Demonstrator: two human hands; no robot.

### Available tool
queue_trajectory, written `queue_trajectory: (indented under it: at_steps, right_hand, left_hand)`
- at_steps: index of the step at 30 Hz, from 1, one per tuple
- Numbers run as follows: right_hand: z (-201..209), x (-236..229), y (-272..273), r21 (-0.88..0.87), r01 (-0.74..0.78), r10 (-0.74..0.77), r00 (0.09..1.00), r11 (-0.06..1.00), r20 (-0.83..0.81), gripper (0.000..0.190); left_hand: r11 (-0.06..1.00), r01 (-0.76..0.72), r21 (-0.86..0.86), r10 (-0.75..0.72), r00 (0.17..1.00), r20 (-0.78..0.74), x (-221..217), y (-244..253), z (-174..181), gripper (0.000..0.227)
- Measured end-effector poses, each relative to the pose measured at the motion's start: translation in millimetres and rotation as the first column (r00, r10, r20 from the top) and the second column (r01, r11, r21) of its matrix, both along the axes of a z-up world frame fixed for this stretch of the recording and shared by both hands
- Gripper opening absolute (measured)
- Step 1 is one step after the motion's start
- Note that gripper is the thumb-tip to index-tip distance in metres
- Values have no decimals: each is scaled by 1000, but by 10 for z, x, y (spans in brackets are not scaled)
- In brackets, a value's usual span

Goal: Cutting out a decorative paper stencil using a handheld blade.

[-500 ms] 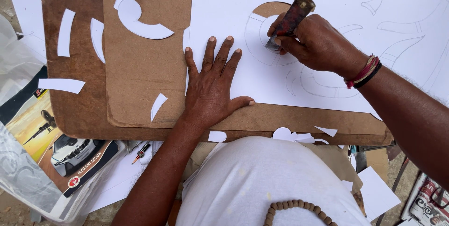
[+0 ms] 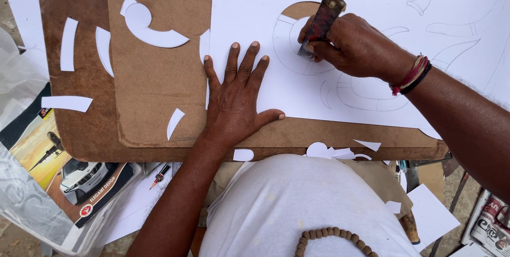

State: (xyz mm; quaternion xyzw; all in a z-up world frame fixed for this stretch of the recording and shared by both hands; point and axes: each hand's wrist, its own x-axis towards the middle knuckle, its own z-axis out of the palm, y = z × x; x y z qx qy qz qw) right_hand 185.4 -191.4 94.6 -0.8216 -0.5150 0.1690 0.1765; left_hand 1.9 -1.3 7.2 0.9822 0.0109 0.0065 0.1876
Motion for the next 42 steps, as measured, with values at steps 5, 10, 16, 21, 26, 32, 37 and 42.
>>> queue_trajectory:
  at_steps: [5,10,16,21,26,32,37,42]
  right_hand:
    - [22,9,-21,-5,2,-2,1000,1000,-7,20]
    - [-12,83,-53,-94,35,-36,999,995,-5,19]
    - [102,64,-38,-109,-46,49,998,993,26,13]
    - [147,66,-20,-117,-85,88,996,989,16,17]
    - [132,97,-50,-171,-97,109,992,981,68,16]
    - [141,102,-92,-210,-77,95,992,975,77,18]
    - [52,194,-145,-165,-192,211,972,967,102,16]
    - [176,90,-89,-185,-113,123,991,976,43,17]
  left_hand:
    - [1000,8,-1,-8,999,47,-8,4,-57,125]
    - [1000,11,-5,-11,998,62,-12,4,-31,125]
    - [1000,12,-5,-12,997,75,-19,3,-61,124]
    - [1000,3,-3,-3,999,49,-8,-6,-33,124]
    - [1000,4,0,-4,998,58,-14,-5,-59,124]
    - [1000,6,11,-7,999,45,-5,-11,-57,124]
    - [999,9,46,-11,999,42,1,-9,-70,125]
    - [1000,3,21,-3,1000,28,7,-26,-41,126]
